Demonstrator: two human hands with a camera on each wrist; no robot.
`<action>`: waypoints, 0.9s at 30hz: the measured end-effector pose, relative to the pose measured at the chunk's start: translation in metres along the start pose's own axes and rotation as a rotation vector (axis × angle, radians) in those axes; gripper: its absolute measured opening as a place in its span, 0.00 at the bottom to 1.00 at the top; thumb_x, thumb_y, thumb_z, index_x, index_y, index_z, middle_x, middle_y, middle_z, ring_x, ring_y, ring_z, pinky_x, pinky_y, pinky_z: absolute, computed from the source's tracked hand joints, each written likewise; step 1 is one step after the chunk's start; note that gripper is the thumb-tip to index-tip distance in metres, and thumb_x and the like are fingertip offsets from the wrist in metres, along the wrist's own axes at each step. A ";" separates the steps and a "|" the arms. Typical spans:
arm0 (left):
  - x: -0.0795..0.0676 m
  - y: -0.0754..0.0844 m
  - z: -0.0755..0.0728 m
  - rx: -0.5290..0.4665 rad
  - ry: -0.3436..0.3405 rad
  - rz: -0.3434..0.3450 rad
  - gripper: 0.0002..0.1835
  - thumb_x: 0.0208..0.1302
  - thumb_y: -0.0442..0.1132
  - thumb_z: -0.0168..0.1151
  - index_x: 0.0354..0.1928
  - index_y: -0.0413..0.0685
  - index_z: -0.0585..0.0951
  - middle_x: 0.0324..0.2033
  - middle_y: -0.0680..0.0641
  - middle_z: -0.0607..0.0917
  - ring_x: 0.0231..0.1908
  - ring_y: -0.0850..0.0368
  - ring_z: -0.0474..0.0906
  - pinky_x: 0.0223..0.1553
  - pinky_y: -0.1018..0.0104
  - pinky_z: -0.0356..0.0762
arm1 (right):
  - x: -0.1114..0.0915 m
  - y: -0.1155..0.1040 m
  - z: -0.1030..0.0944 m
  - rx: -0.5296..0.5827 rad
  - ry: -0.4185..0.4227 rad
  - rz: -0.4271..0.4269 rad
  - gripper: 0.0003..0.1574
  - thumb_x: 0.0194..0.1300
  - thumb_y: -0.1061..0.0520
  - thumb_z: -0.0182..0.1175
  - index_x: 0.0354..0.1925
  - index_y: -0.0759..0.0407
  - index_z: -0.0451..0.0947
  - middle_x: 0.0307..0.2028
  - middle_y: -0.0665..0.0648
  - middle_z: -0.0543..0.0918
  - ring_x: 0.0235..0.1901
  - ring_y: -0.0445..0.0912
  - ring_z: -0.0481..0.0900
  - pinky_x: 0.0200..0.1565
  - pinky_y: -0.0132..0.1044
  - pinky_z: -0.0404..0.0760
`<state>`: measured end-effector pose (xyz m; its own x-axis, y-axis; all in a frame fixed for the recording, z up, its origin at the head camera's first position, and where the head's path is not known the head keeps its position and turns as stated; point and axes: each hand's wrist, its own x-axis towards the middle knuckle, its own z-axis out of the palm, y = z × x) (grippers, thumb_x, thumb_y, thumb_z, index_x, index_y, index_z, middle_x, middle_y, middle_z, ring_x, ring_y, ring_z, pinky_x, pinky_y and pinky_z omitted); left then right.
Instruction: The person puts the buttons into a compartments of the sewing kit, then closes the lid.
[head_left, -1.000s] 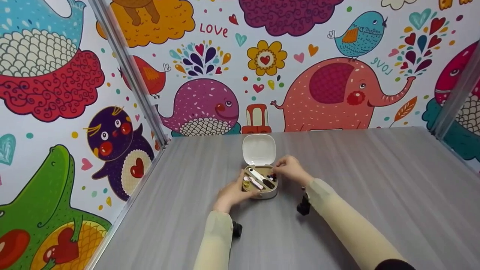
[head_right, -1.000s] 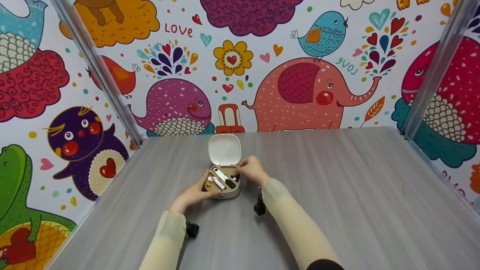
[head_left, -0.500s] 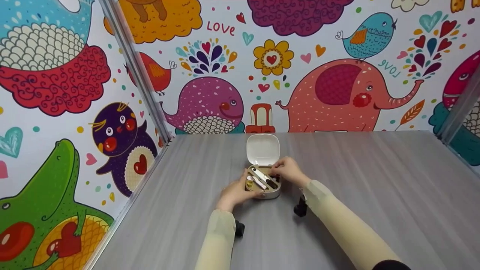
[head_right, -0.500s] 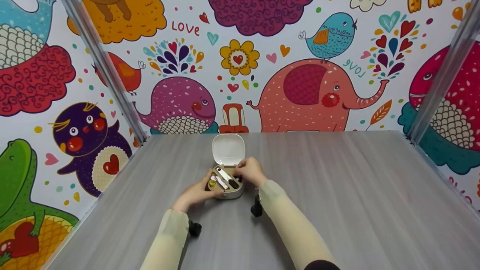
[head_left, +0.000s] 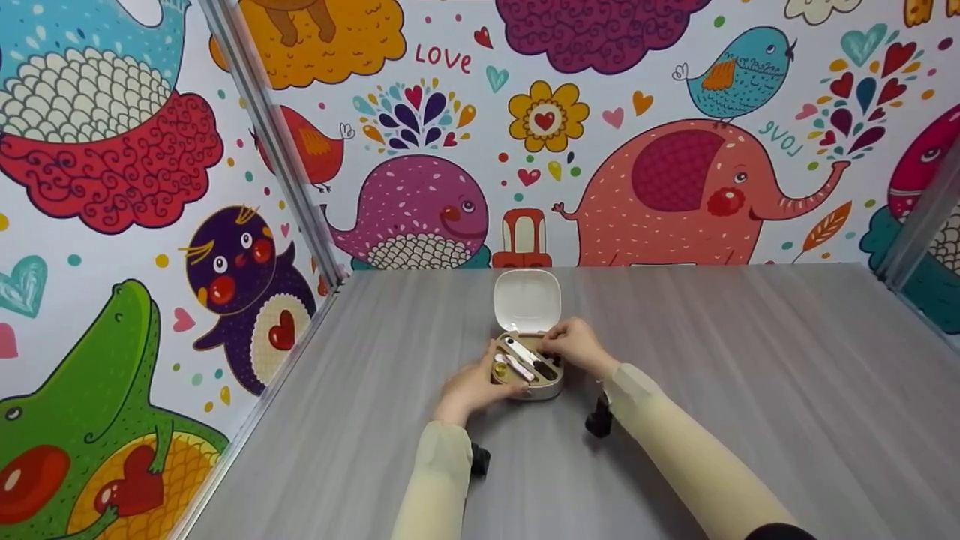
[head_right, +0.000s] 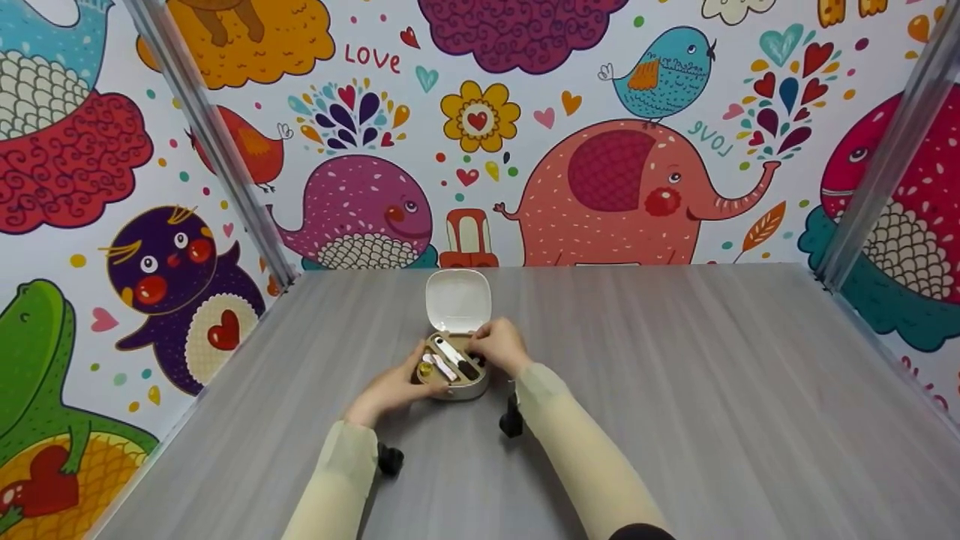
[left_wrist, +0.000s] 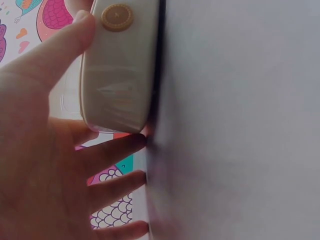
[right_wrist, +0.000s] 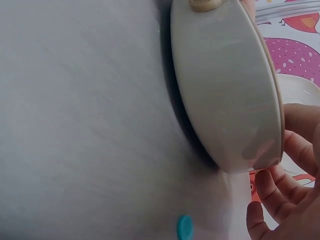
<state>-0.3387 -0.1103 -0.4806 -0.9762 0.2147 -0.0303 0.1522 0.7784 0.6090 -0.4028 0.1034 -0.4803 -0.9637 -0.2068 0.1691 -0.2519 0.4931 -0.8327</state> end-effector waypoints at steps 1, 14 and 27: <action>0.000 0.000 0.000 -0.001 -0.002 0.001 0.58 0.51 0.69 0.65 0.77 0.50 0.50 0.62 0.31 0.71 0.56 0.37 0.73 0.54 0.43 0.71 | 0.000 0.000 0.000 0.000 0.000 0.006 0.05 0.53 0.64 0.69 0.24 0.66 0.85 0.18 0.47 0.79 0.20 0.38 0.71 0.24 0.29 0.69; 0.000 0.002 0.000 0.007 -0.007 0.017 0.57 0.53 0.68 0.65 0.76 0.48 0.50 0.64 0.32 0.70 0.58 0.37 0.72 0.55 0.44 0.70 | -0.001 -0.001 -0.001 -0.015 0.020 0.018 0.06 0.52 0.62 0.71 0.24 0.64 0.85 0.19 0.46 0.79 0.21 0.38 0.71 0.25 0.29 0.69; -0.001 0.000 -0.001 -0.015 -0.011 0.004 0.58 0.52 0.69 0.65 0.77 0.49 0.50 0.65 0.32 0.69 0.59 0.36 0.71 0.56 0.43 0.69 | -0.005 0.001 -0.010 0.064 -0.008 0.001 0.05 0.56 0.62 0.67 0.28 0.64 0.87 0.21 0.53 0.84 0.17 0.38 0.69 0.20 0.29 0.66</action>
<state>-0.3383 -0.1109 -0.4798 -0.9738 0.2246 -0.0367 0.1539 0.7687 0.6208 -0.3992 0.1129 -0.4764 -0.9632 -0.2132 0.1638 -0.2442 0.4383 -0.8650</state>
